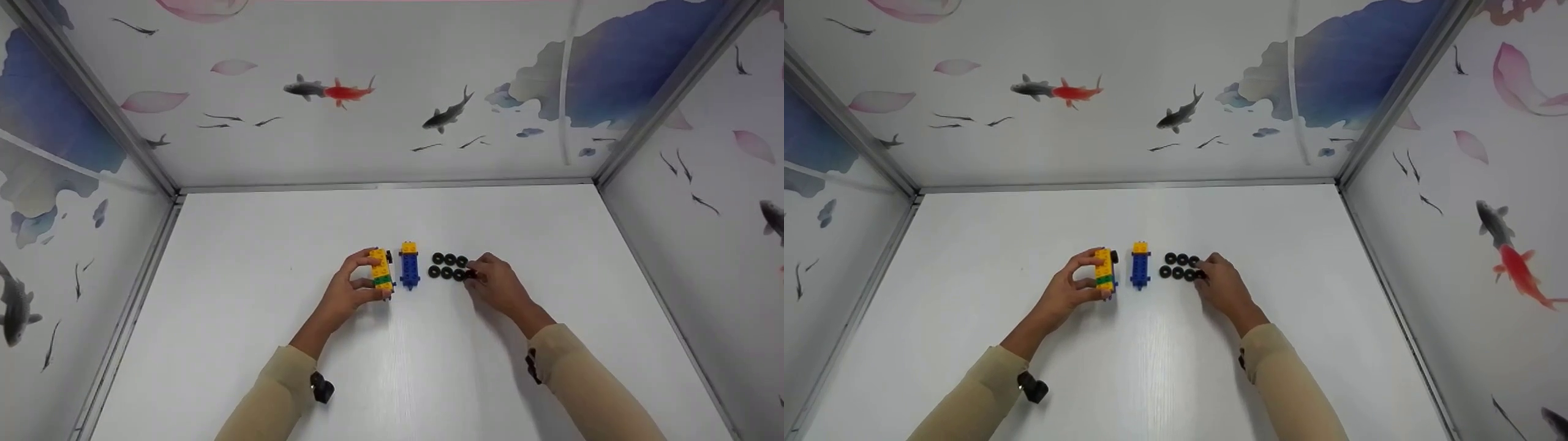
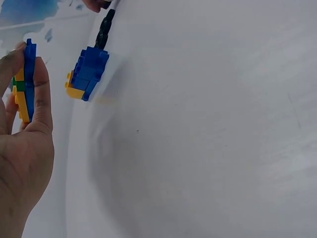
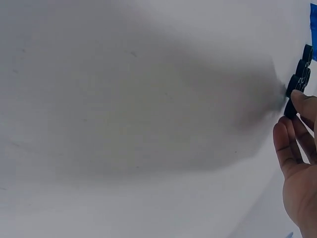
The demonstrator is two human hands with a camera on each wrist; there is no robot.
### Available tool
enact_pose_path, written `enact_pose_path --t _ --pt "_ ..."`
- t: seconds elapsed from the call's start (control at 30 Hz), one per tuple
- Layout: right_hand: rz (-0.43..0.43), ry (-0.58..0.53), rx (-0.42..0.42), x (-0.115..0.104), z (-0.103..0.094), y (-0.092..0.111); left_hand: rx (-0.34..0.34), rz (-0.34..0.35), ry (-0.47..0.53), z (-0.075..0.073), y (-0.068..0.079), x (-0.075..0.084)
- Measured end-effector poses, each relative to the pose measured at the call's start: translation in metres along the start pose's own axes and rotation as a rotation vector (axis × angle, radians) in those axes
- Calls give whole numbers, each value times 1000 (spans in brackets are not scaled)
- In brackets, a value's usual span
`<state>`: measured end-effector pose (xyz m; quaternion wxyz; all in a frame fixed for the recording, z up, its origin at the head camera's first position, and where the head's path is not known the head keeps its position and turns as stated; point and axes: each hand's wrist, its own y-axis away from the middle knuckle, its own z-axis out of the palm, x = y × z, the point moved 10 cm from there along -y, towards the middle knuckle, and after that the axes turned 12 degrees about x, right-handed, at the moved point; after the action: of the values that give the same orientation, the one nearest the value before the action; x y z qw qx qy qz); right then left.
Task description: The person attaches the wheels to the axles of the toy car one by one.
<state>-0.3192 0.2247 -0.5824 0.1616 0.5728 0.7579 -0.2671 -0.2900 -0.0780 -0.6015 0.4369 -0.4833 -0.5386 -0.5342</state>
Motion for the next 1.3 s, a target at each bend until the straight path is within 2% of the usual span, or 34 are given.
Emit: enact_pose_path --t 0.53,0.93,1.3 --pt "-76 -64 6 -41 6 -4 14 19 -8 1 -2 2" --pt "-54 -140 -59 -75 22 -6 19 28 9 3 -2 4" --pt "-120 -240 -83 -107 32 -5 8 38 17 6 -1 5"
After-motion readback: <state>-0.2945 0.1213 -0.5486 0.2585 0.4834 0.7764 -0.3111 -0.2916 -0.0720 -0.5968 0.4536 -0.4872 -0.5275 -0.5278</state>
